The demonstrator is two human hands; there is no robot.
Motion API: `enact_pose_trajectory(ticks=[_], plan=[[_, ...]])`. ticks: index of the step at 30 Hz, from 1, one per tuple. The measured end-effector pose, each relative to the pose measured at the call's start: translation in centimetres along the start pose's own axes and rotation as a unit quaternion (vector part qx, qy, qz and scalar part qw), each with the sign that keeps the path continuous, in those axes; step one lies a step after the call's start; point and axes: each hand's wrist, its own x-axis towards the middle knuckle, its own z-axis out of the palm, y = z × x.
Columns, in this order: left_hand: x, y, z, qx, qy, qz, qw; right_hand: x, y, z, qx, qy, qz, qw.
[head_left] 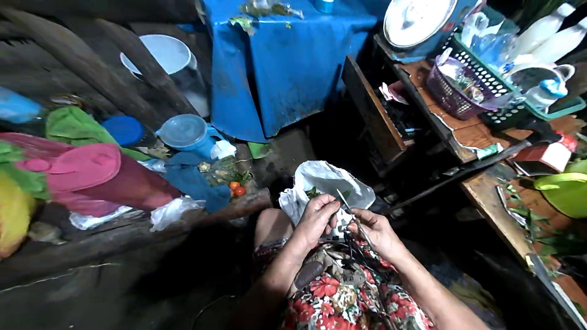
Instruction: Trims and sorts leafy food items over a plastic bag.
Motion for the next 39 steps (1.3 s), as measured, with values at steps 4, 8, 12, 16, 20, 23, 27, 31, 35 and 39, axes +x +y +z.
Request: enact_pose_trajectory(ticks=[4, 8, 12, 16, 20, 23, 27, 31, 35, 39], plan=[[0.0, -0.4, -0.5, -0.001, 0.003, -0.004, 1.000, 0.2, 0.2, -0.1, -0.009, -0.019, 0.006, 1.000], [-0.2, -0.7, -0.8, 0.005, 0.005, -0.015, 1.000, 0.3, 0.5, 0.0, 0.005, -0.025, 0.026, 0.999], [-0.3, -1.1, -1.2, -0.014, 0.003, 0.014, 1.000, 0.5, 0.9, 0.1, 0.023, -0.016, 0.033, 0.999], [-0.2, -1.1, -1.6, -0.030, 0.042, 0.045, 0.998, 0.3, 0.9, 0.2, 0.018, -0.011, 0.022, 1.000], [-0.6, -1.1, -1.6, -0.041, 0.064, 0.042, 0.996, -0.2, 0.8, 0.1, 0.010, -0.025, 0.005, 1.000], [-0.6, -1.3, -1.4, -0.030, 0.035, 0.043, 0.998, -0.2, 0.4, 0.1, -0.016, -0.041, -0.008, 0.999], [-0.7, -1.4, -1.1, -0.033, 0.001, 0.039, 0.999, -0.2, 0.6, 0.3, -0.018, -0.048, -0.007, 0.999], [-0.3, -1.2, -1.6, -0.073, 0.089, 0.062, 0.991, 0.1, 0.7, 0.0, -0.018, -0.021, -0.009, 1.000], [0.1, -1.4, -2.0, -0.098, 0.104, 0.072, 0.987, 0.3, 0.7, -0.1, -0.009, -0.027, -0.013, 0.999], [-0.1, -1.5, -1.6, -0.099, 0.088, 0.059, 0.989, 0.1, 0.6, 0.2, -0.012, -0.048, -0.017, 0.999]])
